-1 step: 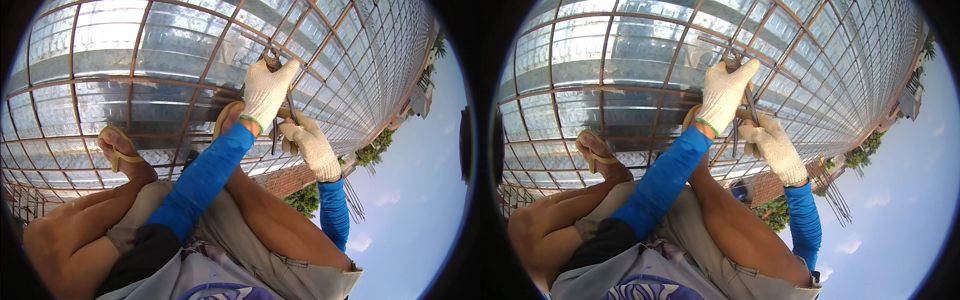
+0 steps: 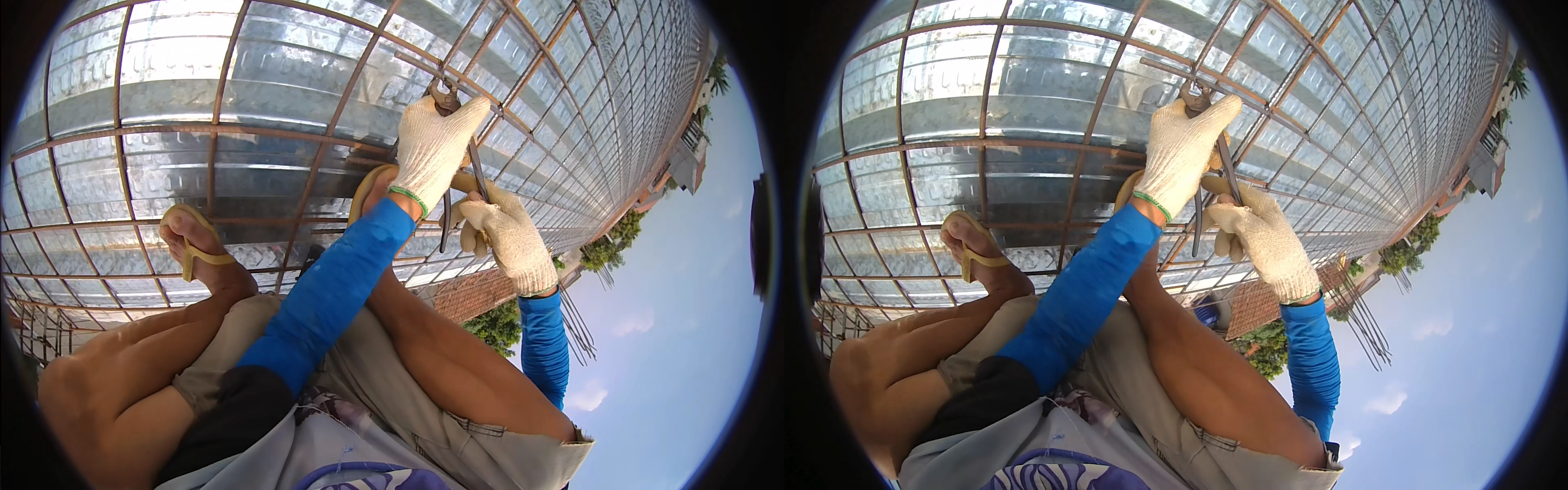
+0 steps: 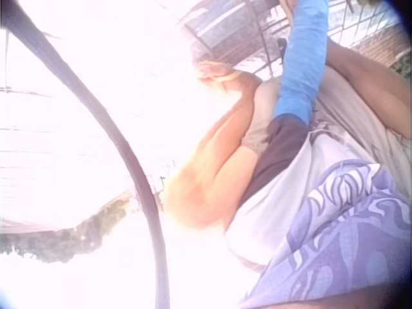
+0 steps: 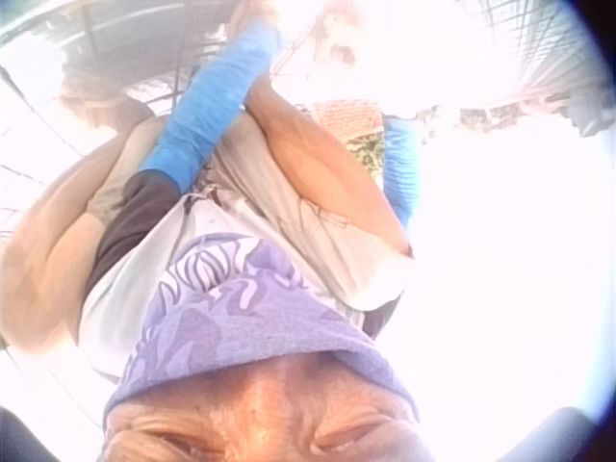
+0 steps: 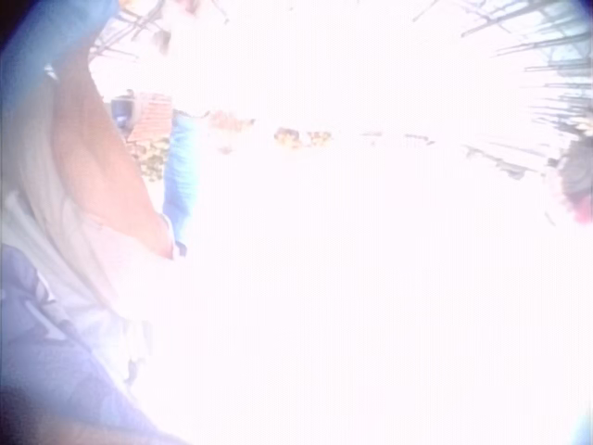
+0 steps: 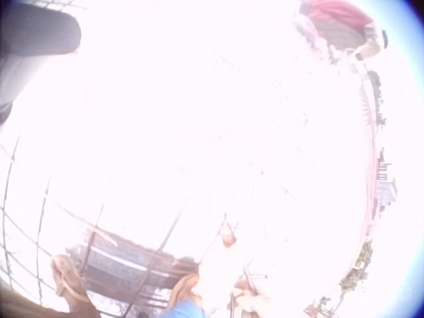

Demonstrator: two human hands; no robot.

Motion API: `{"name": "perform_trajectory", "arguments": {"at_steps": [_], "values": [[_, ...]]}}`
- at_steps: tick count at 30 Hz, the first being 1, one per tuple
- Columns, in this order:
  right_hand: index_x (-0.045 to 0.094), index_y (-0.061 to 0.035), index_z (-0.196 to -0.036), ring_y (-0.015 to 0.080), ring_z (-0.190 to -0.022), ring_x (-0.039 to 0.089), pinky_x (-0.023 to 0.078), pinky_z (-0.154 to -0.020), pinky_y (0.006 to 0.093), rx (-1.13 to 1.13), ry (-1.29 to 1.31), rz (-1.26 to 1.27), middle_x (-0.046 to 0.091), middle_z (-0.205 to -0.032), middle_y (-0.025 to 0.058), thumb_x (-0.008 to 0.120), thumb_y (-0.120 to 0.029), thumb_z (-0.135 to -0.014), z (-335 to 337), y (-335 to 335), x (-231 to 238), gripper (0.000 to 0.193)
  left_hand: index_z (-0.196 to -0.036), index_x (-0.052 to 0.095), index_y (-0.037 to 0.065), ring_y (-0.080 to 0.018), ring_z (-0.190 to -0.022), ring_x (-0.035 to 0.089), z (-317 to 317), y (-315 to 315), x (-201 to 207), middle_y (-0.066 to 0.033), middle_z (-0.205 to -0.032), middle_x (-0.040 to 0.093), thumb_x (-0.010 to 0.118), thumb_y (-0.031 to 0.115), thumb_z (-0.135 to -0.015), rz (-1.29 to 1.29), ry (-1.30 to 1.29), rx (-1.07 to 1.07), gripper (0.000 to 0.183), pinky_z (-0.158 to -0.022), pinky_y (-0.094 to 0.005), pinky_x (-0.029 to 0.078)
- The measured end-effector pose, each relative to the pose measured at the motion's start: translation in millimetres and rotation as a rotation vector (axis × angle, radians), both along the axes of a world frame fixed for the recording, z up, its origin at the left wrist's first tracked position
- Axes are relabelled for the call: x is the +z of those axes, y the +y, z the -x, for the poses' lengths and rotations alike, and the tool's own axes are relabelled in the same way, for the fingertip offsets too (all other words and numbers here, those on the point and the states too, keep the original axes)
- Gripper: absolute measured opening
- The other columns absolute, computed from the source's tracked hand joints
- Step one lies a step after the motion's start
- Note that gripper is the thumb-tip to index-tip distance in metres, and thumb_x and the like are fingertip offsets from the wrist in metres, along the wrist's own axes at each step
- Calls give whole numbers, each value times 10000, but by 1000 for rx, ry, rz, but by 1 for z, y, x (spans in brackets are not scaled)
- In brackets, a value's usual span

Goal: The person is assembling a rebar grid on a construction site. They use pliers to bend and twist wire ties to secure the intersections of the steel bars. The person works methodically across the grid, ensuring each joint is fastened.

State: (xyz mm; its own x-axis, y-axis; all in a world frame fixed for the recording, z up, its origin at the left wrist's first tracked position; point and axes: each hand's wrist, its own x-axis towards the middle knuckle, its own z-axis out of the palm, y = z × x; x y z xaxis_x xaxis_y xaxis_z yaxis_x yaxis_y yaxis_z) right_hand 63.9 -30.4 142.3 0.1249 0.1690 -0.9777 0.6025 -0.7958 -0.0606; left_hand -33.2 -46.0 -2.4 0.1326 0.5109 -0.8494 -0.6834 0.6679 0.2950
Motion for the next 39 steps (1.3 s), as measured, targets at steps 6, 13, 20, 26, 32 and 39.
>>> {"name": "perform_trajectory", "arguments": {"at_steps": [6, 13, 20, 26, 32, 39], "values": [[526, 56, -1551, 147, -748, 714, 620, -702, 291, -1, 4, -42, 718, -989, 48, 593, -109, -1015, -6, -16, -13, 564, -914, 741, 19, -68, -580, 540, -4, -1, -5, -8, -689, 664, 827, 308, -920, -79, 104, -32, 301, -511, -277, 417], [576, 49, -1459, 226, -876, 786, 646, -760, 321, -69, 48, -18, 734, -1120, 120, 615, -104, -1027, -1, -18, -15, 460, -860, 693, 11, -106, -600, 580, -11, -1, -8, -27, -675, 665, 723, 229, -946, -105, 60, 65, 236, -554, -312, 449], [576, -6, -1198, 238, -778, 776, 590, -633, 354, -746, 420, 25, 736, -938, 130, 681, -209, -1060, -21, -33, -28, 267, -964, 671, 28, -143, -585, 613, -18, -2, -10, -34, -719, 652, 689, 242, -1002, -48, -179, 217, 218, -546, -324, 498], [593, 11, -1161, 210, -675, 730, 552, -567, 351, 398, -171, -299, 709, -844, 94, 741, -186, -991, -14, -34, -37, 300, -995, 648, 43, -191, -554, 605, -29, -3, -13, -40, -703, 601, 696, 319, -1065, 63, -399, 240, 289, -524, -359, 524], [629, 46, -1173, 194, -616, 699, 540, -541, 337, 253, -156, -129, 692, -801, 68, 769, -111, -918, -5, -22, -31, 331, -932, 628, 60, -159, -470, 435, -31, 2, -8, 12, -599, 442, 652, 428, -1104, 175, -502, 337, 407, -457, -352, 383], [643, 40, -1105, 153, -562, 610, 514, -521, 304, -230, 109, 83, 639, -769, 32, 676, 22, -860, -32, -25, -37, 247, -1005, 718, 60, -155, -508, 472, -28, -11, -22, 21, -615, 497, 594, 474, -1125, 24, -796, 411, 449, -496, -326, 386]]}}
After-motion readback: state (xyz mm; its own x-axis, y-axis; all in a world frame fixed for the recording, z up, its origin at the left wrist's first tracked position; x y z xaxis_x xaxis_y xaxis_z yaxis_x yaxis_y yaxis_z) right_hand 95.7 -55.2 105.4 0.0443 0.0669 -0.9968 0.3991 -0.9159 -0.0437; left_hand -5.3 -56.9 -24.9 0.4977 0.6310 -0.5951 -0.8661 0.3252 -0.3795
